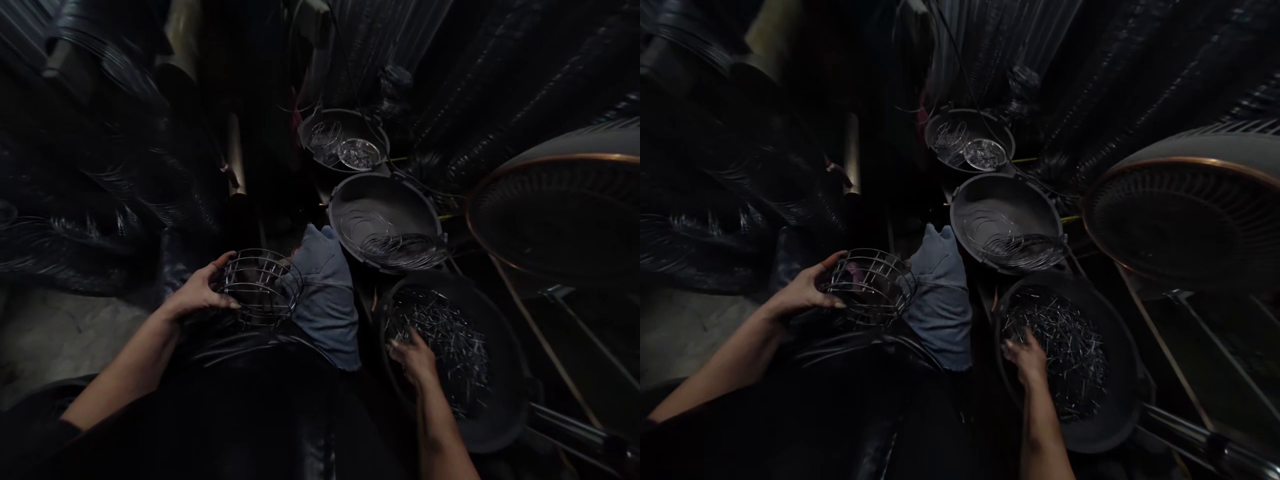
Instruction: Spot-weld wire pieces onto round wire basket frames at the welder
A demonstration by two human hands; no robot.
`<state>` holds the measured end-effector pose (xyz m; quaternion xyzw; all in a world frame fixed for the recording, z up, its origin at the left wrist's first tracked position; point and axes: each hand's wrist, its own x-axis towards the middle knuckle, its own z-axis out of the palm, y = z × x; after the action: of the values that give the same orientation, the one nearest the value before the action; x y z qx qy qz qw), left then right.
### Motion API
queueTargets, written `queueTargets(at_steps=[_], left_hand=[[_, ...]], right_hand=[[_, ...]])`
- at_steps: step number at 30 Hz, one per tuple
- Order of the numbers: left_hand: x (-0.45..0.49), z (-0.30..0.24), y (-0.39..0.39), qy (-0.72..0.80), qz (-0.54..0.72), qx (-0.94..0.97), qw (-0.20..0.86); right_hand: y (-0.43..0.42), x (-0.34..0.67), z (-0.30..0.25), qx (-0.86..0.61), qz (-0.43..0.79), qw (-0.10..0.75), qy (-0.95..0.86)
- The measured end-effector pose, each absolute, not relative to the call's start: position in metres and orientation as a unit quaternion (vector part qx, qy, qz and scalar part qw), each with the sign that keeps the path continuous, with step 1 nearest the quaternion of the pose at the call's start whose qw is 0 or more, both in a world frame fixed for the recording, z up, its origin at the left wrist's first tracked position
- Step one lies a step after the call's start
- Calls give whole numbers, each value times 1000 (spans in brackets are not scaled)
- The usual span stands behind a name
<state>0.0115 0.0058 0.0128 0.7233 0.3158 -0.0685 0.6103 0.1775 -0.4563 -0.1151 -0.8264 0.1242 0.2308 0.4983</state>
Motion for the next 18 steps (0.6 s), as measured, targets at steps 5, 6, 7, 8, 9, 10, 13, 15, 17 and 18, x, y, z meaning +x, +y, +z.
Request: queueTargets(at_steps=[5, 6, 7, 8, 9, 10, 13, 15, 17, 18], left_hand=[[5, 2, 7, 291, -37, 704, 647], [4, 0, 6, 290, -32, 704, 648], [4, -1, 5, 290, -27, 706, 646], [4, -2, 4, 292, -19, 709, 641], [3, -1, 4, 293, -8, 714, 636], [3, 0, 4, 292, 5, 720, 629], [-2, 11, 10, 274, 55, 753, 595], [-8, 19, 18, 264, 88, 773, 570], [-15, 26, 27, 264, 111, 778, 559], [-18, 27, 32, 269, 119, 777, 556]], right_hand=[[-432, 189, -57, -769, 186, 604, 99], [-419, 195, -47, -762, 188, 615, 81], [-402, 200, -38, -760, 182, 622, 55], [-382, 205, -33, -764, 162, 625, 25], [-360, 208, -30, -770, 131, 624, -6], [-337, 210, -30, -778, 94, 620, -36], [-281, 208, -40, -799, 16, 594, -95], [-268, 208, -47, -807, 20, 582, -95], [-279, 217, -51, -811, 21, 580, -69], [-292, 224, -51, -812, 22, 581, -47]])
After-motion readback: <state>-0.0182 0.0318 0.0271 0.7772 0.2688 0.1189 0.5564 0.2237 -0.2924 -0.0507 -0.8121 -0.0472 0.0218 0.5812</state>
